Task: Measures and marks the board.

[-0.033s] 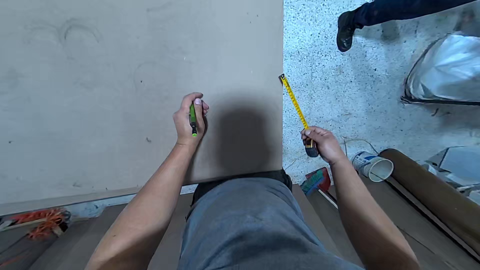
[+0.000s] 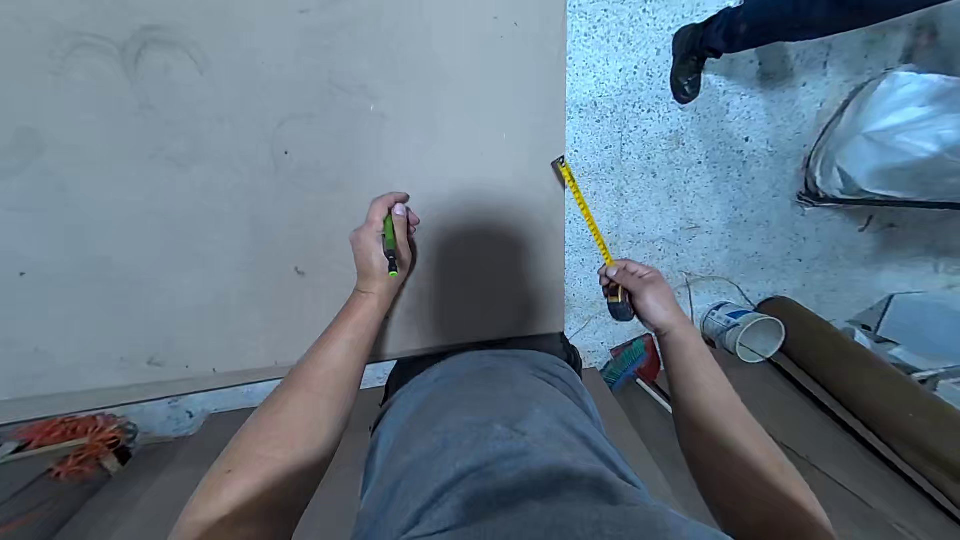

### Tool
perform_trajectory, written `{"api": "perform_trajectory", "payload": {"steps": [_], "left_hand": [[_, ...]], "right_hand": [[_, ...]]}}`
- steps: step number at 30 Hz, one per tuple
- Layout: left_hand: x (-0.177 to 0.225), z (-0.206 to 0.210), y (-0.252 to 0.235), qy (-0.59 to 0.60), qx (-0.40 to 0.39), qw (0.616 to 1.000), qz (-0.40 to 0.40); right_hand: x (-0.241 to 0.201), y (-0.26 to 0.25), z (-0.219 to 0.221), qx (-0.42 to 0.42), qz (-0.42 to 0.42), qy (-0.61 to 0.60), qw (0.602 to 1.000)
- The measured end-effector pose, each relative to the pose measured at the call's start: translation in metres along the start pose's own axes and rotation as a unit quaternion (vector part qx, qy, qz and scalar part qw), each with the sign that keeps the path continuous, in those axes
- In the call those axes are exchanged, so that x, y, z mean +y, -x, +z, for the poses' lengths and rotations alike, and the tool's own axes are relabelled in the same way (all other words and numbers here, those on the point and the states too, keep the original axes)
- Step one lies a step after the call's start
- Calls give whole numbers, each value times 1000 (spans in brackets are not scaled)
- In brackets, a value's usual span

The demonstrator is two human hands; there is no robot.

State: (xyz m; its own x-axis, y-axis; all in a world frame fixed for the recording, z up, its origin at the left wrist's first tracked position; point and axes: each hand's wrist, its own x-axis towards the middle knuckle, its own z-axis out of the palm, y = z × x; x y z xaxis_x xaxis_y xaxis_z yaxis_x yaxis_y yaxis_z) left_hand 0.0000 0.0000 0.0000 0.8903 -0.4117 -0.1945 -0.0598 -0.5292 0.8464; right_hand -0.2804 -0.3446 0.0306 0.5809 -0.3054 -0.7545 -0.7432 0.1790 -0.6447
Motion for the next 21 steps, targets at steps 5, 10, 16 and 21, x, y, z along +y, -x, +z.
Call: {"api": "perform_trajectory", "payload": {"steps": [5,10,16,21], "left_hand": [[-17,-18,85,-72,-39,997,-1],[-28,-26,141,-58,-36,997,-28],[-43,-52,192,-115,-36,991,-55],[-85,-95,244,-163,23,978,-129]], "right_hand": [[20,63,49,-19,-20,63,998],[29,80,103,-54,-33,107,992],[42,82,141,-55,-75,129,987],[50,74,134,91,-139,100,981]]}}
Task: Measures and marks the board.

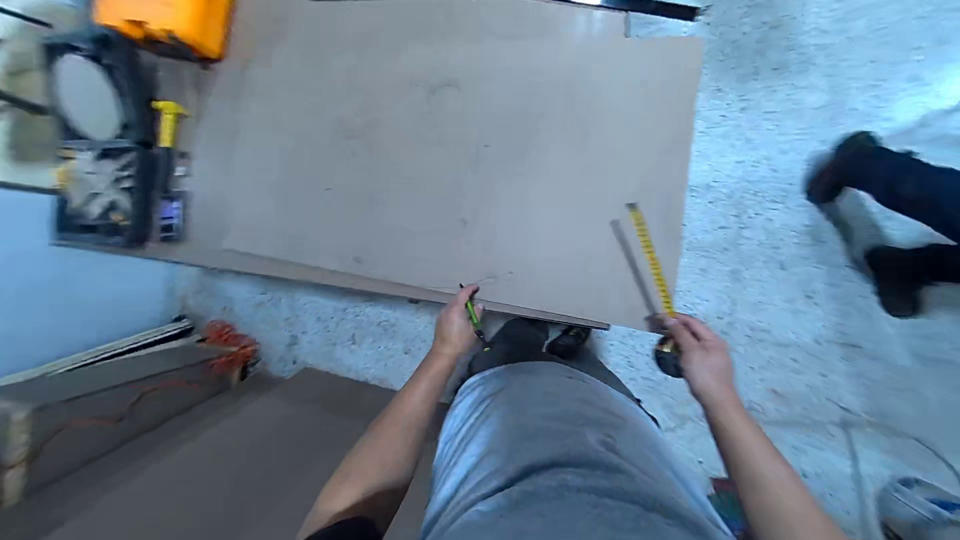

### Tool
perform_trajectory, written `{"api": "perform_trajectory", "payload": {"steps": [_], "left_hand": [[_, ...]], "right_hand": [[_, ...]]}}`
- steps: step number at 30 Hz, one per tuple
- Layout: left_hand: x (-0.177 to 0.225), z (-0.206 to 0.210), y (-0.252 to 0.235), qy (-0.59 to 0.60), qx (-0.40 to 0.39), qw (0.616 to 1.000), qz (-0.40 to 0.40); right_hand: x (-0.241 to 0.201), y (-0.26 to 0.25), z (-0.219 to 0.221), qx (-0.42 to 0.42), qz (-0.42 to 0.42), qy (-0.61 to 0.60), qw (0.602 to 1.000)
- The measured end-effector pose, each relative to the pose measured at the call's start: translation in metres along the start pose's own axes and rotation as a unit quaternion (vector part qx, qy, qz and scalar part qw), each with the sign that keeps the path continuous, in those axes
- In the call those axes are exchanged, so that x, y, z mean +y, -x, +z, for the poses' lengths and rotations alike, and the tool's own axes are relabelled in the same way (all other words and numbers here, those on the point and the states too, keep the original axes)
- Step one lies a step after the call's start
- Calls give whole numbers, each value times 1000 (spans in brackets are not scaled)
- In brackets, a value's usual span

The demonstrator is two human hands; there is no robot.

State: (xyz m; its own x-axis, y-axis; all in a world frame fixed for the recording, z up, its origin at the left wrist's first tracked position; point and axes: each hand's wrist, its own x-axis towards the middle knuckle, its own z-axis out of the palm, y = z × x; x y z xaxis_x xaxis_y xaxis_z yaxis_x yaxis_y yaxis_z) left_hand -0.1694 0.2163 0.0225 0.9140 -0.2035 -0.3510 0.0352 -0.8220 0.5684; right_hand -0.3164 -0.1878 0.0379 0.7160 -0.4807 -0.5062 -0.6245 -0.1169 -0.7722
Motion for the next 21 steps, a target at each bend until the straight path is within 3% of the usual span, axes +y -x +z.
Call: {"api": "perform_trajectory", "payload": {"steps": [5,8,10,15,21], "left_hand": [[-30,-38,6,14,0,1000,-8],[-39,-47,-18,116,-6,993,31],[-37,-49,-38,109,-30,994,10],[-36,-90,-73,114,-37,991,59],[-48,-99,-114,109,-146,980,84]], "right_hand": [[23,7,1,103,49,-78,990],[15,22,7,117,63,-88,987],[7,33,15,146,87,-91,981],[-16,47,64,171,93,-105,975],[-25,87,112,166,114,-105,974]]}}
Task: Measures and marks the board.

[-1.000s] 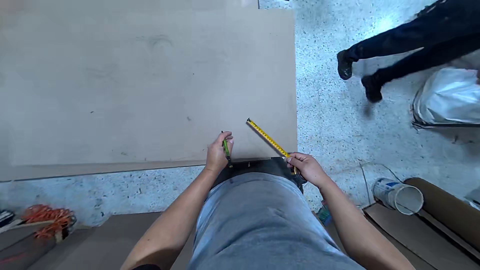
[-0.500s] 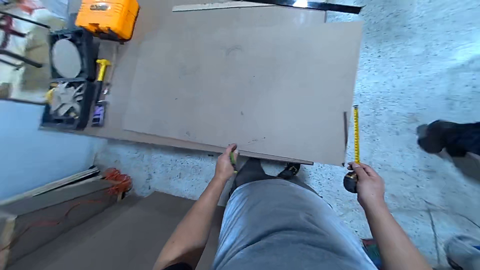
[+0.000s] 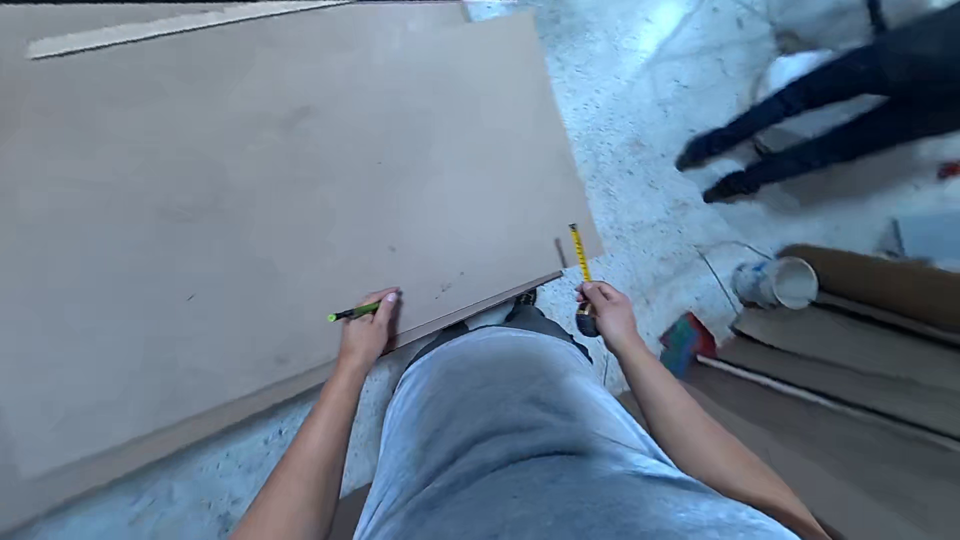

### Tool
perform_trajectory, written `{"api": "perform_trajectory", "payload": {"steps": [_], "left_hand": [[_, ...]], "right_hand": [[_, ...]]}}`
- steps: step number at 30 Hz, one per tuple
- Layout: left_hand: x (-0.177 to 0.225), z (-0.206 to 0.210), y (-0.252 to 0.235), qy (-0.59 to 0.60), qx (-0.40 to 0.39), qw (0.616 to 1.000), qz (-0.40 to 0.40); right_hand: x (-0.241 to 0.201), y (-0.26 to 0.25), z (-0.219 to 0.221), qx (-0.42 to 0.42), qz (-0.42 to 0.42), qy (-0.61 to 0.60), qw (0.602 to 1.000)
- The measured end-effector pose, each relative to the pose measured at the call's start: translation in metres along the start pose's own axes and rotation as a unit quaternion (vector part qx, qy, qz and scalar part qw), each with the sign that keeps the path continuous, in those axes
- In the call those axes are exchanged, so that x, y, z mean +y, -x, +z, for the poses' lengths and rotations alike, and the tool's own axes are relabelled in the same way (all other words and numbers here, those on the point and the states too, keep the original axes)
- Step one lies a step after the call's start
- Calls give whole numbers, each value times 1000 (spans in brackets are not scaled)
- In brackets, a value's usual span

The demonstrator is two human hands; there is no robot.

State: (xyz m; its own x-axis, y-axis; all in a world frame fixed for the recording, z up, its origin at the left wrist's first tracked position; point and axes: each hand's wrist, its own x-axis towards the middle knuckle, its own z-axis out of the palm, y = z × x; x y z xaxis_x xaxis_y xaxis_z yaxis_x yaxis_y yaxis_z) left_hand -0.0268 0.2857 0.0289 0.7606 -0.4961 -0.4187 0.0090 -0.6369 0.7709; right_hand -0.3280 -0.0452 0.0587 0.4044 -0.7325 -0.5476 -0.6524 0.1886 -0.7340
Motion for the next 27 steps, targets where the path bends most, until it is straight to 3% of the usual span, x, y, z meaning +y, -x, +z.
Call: {"api": "perform_trajectory", "payload": {"steps": [5,12,18,27], "left_hand": [[35,32,-40,41,-123,990,60],[133,139,-95,-42,-261,957,115],[169,220,-141,-82,-251,955,138],[211,252,-171,-155,-277,937,147]], "right_hand": [[26,40,-9,49,47,-34,997],[73,79,-67,135,93,-53,985],[102,91,-125,168,110,-52,978],[136,101,-192,231,147,-55,960]]}}
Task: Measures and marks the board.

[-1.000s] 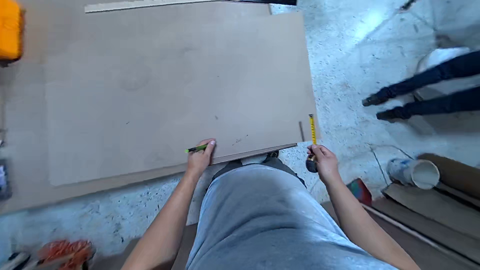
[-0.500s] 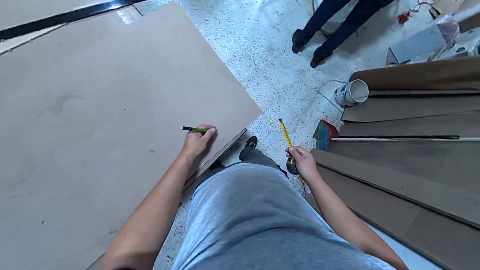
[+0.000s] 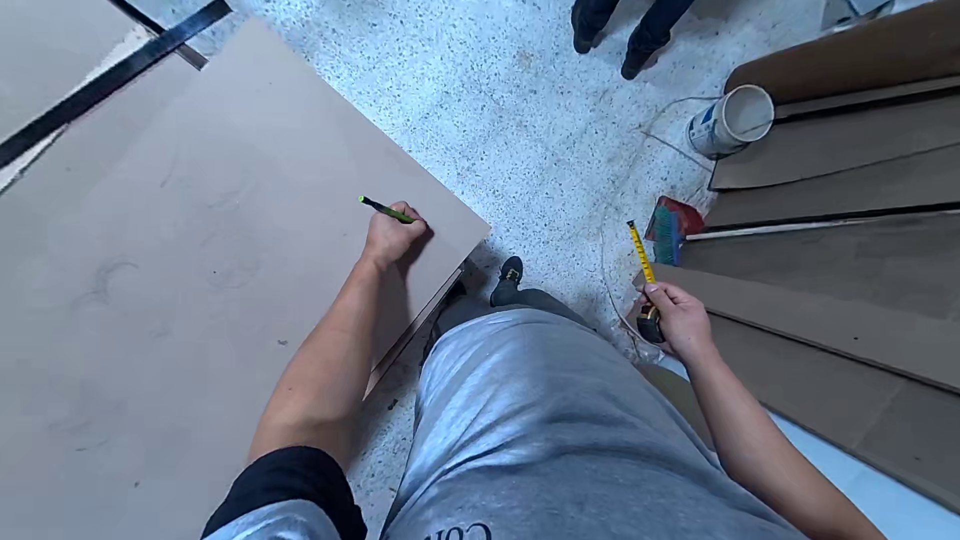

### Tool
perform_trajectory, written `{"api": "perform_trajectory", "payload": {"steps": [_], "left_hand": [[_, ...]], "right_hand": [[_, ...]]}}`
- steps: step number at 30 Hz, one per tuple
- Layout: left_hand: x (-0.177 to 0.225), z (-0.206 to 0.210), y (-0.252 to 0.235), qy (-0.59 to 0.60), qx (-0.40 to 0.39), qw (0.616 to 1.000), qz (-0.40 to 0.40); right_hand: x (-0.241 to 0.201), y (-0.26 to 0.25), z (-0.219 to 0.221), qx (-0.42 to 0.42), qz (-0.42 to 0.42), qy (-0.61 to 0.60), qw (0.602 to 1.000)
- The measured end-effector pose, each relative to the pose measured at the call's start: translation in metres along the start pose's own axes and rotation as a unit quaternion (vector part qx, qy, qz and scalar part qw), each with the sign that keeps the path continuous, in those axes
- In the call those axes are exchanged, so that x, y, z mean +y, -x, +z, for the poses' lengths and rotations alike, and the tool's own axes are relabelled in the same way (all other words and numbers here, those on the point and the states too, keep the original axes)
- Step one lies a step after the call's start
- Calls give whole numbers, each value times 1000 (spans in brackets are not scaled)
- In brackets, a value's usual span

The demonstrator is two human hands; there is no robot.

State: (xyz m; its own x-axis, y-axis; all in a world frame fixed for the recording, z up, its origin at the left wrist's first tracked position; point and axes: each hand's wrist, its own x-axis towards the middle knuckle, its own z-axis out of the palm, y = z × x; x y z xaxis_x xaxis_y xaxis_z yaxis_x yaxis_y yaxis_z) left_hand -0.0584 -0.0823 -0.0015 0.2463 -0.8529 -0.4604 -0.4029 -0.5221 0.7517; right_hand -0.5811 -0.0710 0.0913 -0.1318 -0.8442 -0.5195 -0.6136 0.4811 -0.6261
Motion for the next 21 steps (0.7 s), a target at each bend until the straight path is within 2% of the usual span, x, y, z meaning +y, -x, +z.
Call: {"api": "perform_trajectory", "payload": {"steps": [6,11,14,18,21], "left_hand": [[-2,-3,-1,-47,-43,998,23],[-9,-7,-4,-10,-45,998,37],[-9,-3,-4,-29,-29,998,48],[-11,-9,-7,-22,-63,997,49],[-11,-7,-8,-1,-38,999,28]], "right_hand": [[22,30,25,47,47,-43,997],[44,63,69,7,69,-41,997],[52,80,86,-1,65,-57,996],[55,91,91,3,71,-58,996],[56,97,88,17,73,-57,996]]}}
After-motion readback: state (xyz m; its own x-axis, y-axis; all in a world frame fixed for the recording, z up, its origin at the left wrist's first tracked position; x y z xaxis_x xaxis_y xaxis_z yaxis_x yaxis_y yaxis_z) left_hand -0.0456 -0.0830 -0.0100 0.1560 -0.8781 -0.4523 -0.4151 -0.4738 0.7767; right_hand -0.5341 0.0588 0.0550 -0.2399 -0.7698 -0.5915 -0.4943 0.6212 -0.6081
